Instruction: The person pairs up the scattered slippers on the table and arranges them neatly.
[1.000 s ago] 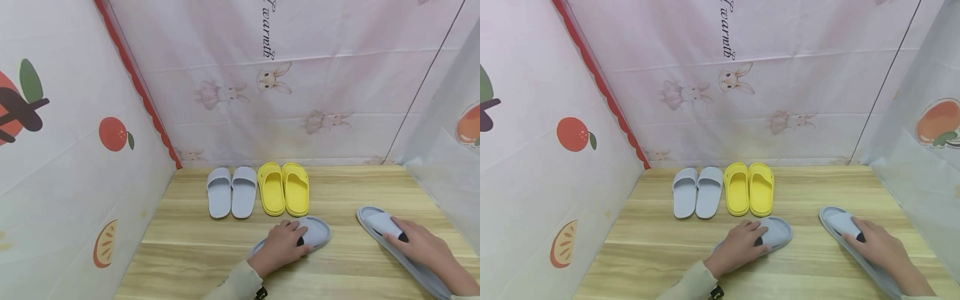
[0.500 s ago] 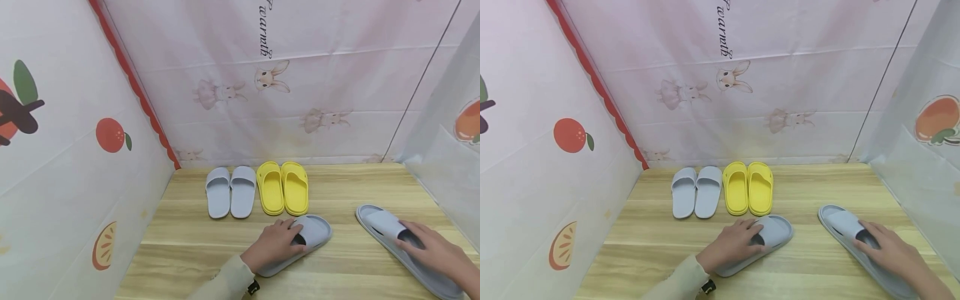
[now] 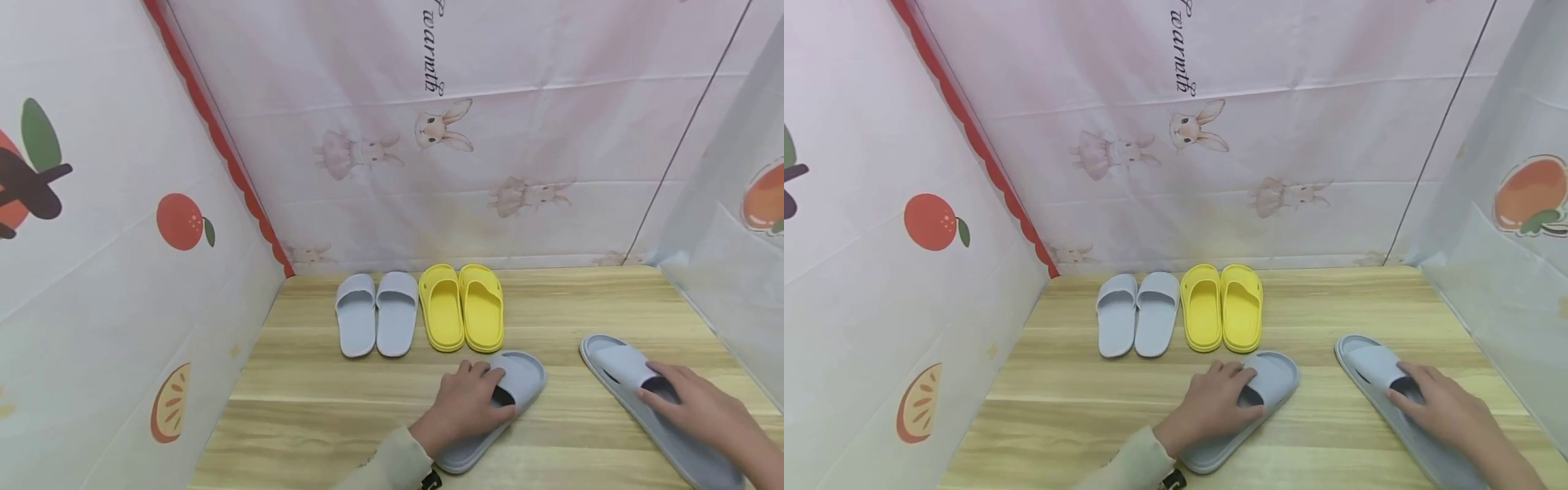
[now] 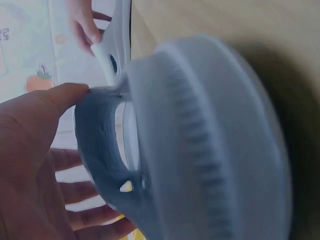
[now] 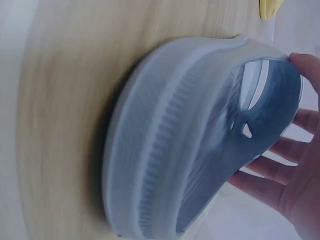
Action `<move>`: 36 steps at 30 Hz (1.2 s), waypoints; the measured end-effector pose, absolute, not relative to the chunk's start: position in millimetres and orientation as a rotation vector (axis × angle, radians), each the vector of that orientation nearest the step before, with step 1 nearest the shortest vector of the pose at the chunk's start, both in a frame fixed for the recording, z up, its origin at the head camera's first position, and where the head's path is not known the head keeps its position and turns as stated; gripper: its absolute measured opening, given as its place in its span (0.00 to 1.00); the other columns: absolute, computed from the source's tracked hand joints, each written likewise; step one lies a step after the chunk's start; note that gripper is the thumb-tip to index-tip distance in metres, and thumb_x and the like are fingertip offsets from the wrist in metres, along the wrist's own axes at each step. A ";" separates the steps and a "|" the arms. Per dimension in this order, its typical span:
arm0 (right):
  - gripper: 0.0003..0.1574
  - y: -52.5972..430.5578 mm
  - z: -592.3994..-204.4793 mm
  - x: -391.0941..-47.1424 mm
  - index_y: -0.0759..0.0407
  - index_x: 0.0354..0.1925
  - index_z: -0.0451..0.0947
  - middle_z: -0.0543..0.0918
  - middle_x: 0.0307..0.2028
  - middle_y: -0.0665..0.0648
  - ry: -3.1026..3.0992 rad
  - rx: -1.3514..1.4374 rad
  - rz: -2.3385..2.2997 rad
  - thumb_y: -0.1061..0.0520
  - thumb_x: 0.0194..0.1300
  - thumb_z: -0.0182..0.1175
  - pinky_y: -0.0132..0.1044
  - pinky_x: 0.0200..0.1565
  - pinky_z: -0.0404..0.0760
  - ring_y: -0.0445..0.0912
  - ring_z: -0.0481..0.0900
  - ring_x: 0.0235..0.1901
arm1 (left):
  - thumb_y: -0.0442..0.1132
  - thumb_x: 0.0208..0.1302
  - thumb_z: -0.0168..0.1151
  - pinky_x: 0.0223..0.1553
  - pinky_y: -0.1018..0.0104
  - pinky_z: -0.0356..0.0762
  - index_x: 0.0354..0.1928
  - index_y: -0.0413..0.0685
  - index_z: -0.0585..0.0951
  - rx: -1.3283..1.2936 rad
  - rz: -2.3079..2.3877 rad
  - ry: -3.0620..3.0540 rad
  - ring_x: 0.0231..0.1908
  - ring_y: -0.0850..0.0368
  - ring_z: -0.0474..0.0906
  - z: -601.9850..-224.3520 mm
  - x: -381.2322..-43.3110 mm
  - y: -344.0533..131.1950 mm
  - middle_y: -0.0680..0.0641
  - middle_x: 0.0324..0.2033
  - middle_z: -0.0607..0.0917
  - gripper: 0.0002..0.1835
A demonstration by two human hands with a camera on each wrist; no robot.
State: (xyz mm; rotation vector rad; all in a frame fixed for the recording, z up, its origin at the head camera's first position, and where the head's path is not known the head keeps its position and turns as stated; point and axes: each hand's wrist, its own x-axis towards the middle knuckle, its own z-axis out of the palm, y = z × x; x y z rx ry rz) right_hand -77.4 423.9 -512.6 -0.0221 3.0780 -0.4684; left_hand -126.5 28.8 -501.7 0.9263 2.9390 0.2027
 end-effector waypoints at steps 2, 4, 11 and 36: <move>0.52 420.5 -512.4 -76.9 0.72 0.66 0.66 0.69 0.59 0.82 3.071 -0.003 -0.463 0.29 0.69 0.56 0.73 0.42 0.73 0.78 0.70 0.55 | 0.77 0.63 0.50 0.32 0.61 0.69 0.67 0.74 0.72 0.901 0.212 2.955 0.50 0.59 0.71 -502.9 -123.9 34.1 0.60 0.59 0.76 0.35; 0.53 417.9 -513.2 -76.3 0.73 0.66 0.65 0.69 0.58 0.82 3.063 0.020 -0.455 0.28 0.69 0.55 0.72 0.40 0.73 0.77 0.71 0.54 | 0.77 0.62 0.50 0.32 0.61 0.69 0.67 0.73 0.72 0.883 0.217 2.968 0.50 0.59 0.71 -503.8 -121.8 38.7 0.59 0.58 0.77 0.34; 0.57 410.6 -512.3 -76.6 0.74 0.65 0.65 0.69 0.56 0.83 3.025 0.084 -0.434 0.24 0.68 0.52 0.68 0.38 0.74 0.76 0.73 0.52 | 0.76 0.61 0.51 0.31 0.61 0.68 0.63 0.70 0.76 0.825 0.243 3.039 0.48 0.59 0.71 -508.5 -117.4 54.9 0.59 0.56 0.78 0.33; 0.55 359.7 -507.0 -75.4 0.77 0.63 0.65 0.71 0.49 0.85 3.122 0.206 -0.483 0.26 0.71 0.48 0.60 0.26 0.76 0.75 0.78 0.39 | 0.73 0.59 0.58 0.30 0.61 0.66 0.52 0.63 0.77 0.545 0.402 3.088 0.44 0.58 0.68 -506.6 -124.1 123.1 0.55 0.44 0.75 0.29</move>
